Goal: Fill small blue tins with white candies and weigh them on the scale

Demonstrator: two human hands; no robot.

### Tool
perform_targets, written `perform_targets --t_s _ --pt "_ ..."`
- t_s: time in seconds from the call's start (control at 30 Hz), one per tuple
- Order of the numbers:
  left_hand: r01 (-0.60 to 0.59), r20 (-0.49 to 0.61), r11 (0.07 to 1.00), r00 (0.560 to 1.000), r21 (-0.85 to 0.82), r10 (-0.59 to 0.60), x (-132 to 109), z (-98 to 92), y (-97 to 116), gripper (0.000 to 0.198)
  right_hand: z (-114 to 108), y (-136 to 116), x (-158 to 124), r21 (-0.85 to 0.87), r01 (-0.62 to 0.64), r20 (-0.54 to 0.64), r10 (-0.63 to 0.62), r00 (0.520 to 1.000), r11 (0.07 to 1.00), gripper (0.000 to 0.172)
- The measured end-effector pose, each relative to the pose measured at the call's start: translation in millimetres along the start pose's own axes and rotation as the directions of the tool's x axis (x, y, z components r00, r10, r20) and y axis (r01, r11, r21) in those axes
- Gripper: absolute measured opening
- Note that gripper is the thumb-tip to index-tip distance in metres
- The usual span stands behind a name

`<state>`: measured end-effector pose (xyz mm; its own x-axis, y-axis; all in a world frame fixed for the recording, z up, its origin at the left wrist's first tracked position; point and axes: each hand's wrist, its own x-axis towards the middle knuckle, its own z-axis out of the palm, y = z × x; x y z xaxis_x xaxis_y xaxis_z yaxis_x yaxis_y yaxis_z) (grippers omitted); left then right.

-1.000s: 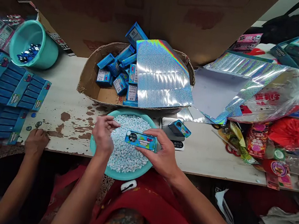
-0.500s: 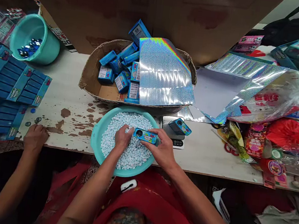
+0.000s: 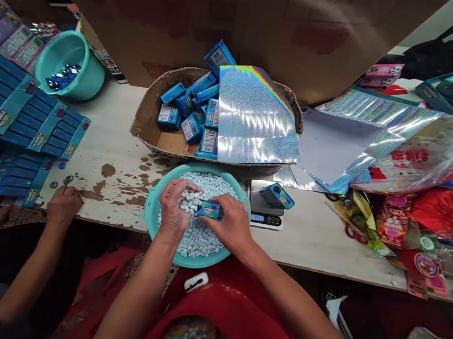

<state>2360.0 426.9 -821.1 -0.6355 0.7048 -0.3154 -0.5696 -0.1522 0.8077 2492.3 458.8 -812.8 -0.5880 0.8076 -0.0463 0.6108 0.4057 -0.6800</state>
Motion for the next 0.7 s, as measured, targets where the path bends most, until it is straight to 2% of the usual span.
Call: perform_targets --t_s 0.07,0.2,0.37,0.57,0.7 --pt "-0.051 -0.026 0.999 0.998 0.012 0.051 1 2.8 0 0.017 -4 -5 3 0.019 0.008 -0.015 -0.008 1.0 1.0 0.035" --pt "-0.063 -0.072 0.995 0.995 0.073 0.069 5 5.7 -5 0.017 -8 -3 7 0.0 -0.011 0.001 0.011 1.0 1.0 0.034" --pt "-0.197 -0.057 0.965 0.976 0.175 0.209 5 11.0 -10 0.019 -2 1 10 -0.053 -0.014 0.006 0.015 1.0 0.999 0.031" --pt "-0.192 -0.069 0.969 0.976 0.153 0.205 5 18.0 -9 0.02 -4 -3 10 -0.067 0.004 -0.058 -0.008 0.998 0.998 0.029" --pt "-0.135 -0.016 0.981 0.99 0.137 0.138 8 19.4 -11 0.02 -4 0 9 -0.058 -0.025 -0.083 0.02 0.996 0.998 0.027"
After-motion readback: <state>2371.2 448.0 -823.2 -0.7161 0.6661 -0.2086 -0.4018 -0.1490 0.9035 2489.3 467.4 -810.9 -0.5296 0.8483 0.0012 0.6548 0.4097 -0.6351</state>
